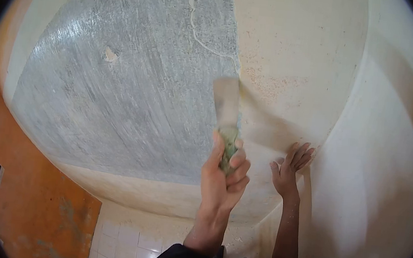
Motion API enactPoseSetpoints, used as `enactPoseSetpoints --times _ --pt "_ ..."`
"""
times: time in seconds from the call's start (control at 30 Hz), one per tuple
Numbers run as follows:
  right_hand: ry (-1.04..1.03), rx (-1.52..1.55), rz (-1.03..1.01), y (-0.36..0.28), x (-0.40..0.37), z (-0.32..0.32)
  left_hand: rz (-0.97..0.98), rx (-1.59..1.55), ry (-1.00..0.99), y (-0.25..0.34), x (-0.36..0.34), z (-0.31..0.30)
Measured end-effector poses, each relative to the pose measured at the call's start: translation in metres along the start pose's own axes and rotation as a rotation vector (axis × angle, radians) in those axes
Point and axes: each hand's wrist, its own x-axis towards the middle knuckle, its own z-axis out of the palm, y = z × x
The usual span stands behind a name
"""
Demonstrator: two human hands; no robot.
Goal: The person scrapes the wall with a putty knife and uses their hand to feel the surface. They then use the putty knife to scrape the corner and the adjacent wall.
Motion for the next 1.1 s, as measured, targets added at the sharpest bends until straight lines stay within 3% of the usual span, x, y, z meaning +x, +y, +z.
enactPoseSetpoints --times 0.23,0.4,0.83,1.0,1.1 --pt "0.022 -0.012 -0.018 0.005 0.001 0.005 0.059 0.012 -0.034 -0.001 0.005 0.005" --pt "0.016 -0.013 -0.023 0.004 0.002 0.003 -0.036 -0.103 -0.116 0.008 0.007 0.005" --pt "0.003 -0.004 -0.039 0.004 0.000 0.000 -0.088 -0.071 -0.043 0.002 0.000 -0.008" --pt "0.021 -0.029 -0.038 0.007 -0.002 0.005 -0.014 0.001 0.005 -0.002 0.001 -0.002" --pt "0.046 -0.035 -0.046 0.009 0.004 0.004 -0.052 -0.024 -0.055 -0.001 -0.004 -0.011"
